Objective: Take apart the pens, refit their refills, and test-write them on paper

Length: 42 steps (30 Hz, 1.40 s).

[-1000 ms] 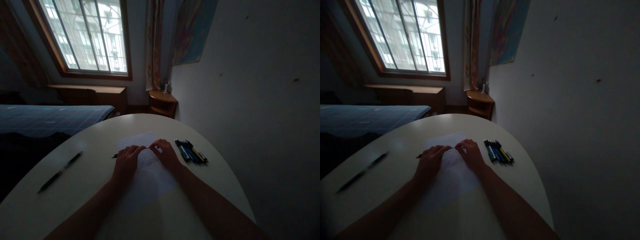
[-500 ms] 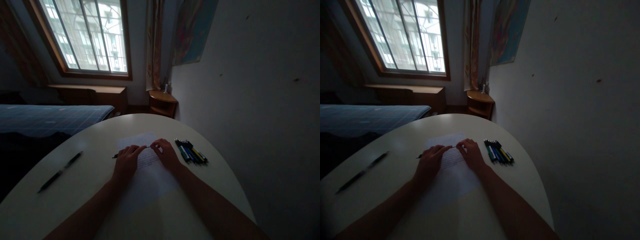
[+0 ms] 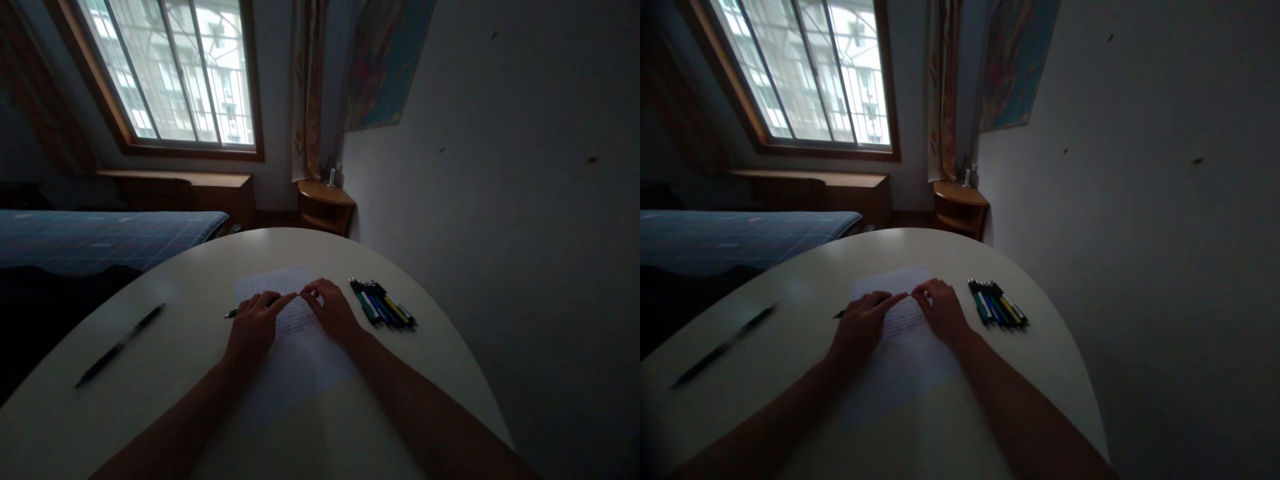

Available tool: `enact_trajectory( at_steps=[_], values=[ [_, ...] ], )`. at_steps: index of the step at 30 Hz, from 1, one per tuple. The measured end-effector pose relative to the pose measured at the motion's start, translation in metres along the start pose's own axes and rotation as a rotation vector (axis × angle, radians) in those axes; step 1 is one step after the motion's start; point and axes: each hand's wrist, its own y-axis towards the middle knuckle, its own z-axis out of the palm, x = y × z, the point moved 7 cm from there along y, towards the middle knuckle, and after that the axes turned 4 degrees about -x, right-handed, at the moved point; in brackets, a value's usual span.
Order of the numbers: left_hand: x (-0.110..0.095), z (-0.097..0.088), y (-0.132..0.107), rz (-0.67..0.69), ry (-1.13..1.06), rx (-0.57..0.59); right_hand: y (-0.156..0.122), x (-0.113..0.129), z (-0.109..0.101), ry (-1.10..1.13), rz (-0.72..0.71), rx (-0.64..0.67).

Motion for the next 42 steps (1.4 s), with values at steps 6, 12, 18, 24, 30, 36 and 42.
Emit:
enact_trajectory(
  at_steps=[6,12,18,24,30,36,42],
  values=[
    [0.002,-0.001,0.000,-0.017,0.007,-0.006,0.001,-0.001,0.000,0.000,0.006,-0.007],
    [0.004,-0.002,0.002,-0.044,0.011,0.009,0.001,-0.004,-0.002,0.024,0.036,-0.030],
    [0.008,-0.001,0.002,-0.089,-0.011,0.019,0.001,-0.013,-0.005,0.051,0.083,-0.087],
    [0.012,-0.001,0.002,-0.137,0.000,0.010,0.001,-0.021,-0.009,0.049,0.132,-0.154],
    [0.015,-0.004,0.002,-0.156,0.021,-0.025,0.000,-0.023,-0.011,0.042,0.167,-0.184],
    [0.017,-0.003,0.001,-0.179,0.037,-0.052,0.000,-0.023,-0.012,0.032,0.179,-0.189],
    [0.019,-0.005,0.001,-0.199,0.041,-0.073,0.000,-0.024,-0.012,0.021,0.190,-0.188]
  ],
)
